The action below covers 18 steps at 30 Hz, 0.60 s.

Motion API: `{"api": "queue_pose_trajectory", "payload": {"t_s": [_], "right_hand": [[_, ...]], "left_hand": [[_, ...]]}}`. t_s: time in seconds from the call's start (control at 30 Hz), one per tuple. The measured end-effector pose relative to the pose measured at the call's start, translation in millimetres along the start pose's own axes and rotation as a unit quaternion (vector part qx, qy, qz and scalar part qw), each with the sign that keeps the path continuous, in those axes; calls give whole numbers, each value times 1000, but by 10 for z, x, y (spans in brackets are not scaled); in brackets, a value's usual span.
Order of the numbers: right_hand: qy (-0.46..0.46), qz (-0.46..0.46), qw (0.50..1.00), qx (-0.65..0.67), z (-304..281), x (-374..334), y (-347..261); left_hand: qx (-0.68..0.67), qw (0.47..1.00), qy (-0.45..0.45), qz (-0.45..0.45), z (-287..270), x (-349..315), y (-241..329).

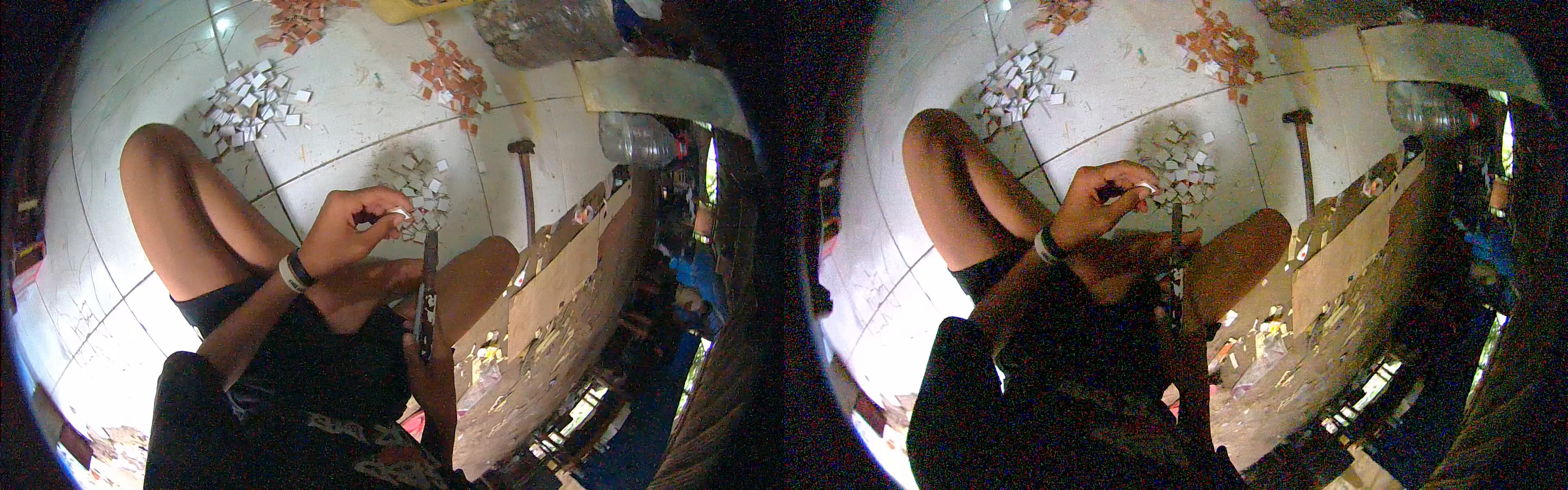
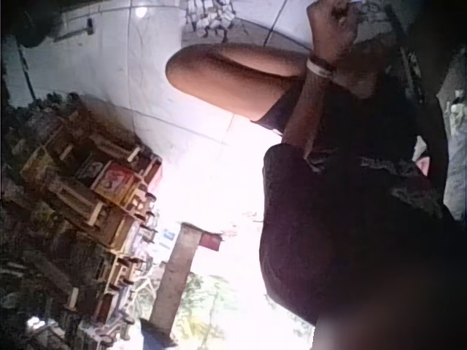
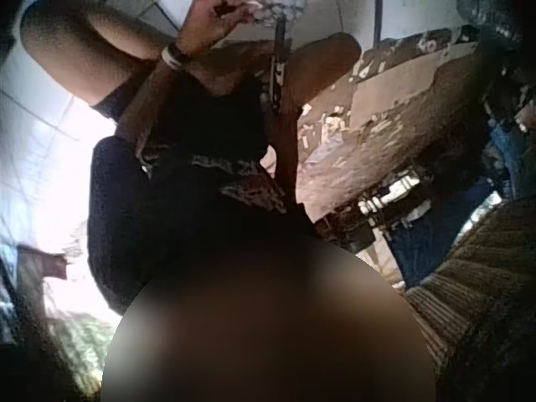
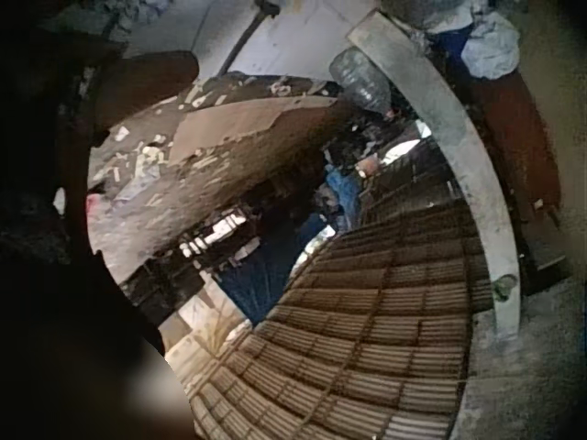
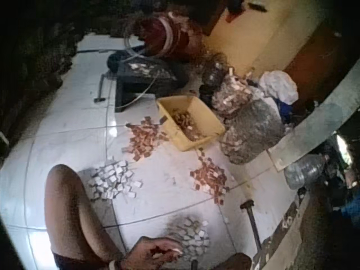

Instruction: The person sits on the floor and uses a utility knife to trim and shape small rectangular wooden blocks. They pick up blocks from a pile, shave off edges, and place the finished pieces into a separate pile.

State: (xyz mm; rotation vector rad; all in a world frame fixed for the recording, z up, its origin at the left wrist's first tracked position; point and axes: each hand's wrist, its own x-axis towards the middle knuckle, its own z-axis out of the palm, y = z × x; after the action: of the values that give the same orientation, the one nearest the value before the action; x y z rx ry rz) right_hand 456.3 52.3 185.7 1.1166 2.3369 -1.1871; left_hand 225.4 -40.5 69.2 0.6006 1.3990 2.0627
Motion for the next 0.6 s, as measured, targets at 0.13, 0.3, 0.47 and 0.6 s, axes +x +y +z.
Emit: {"api": "queue_pose_trajectory", "payload": {"t_s": [0.13, 0.3, 0.47, 0.6], "right_hand": [[0, -9, 1000, 25, 19, 113, -180], [18, -46, 999, 10, 90, 215, -188], [3, -23, 1000, -15, 109, 239, -145], [20, 3, 999, -25, 137, 259, -132]], "left_hand": [[164, 979, 19, 115, -93, 21, 42], [265, 955, -7, 129, -105, -2, 104], [299, 947, -26, 111, -110, -41, 131], [316, 938, -19, 139, -80, -36, 138]]}}
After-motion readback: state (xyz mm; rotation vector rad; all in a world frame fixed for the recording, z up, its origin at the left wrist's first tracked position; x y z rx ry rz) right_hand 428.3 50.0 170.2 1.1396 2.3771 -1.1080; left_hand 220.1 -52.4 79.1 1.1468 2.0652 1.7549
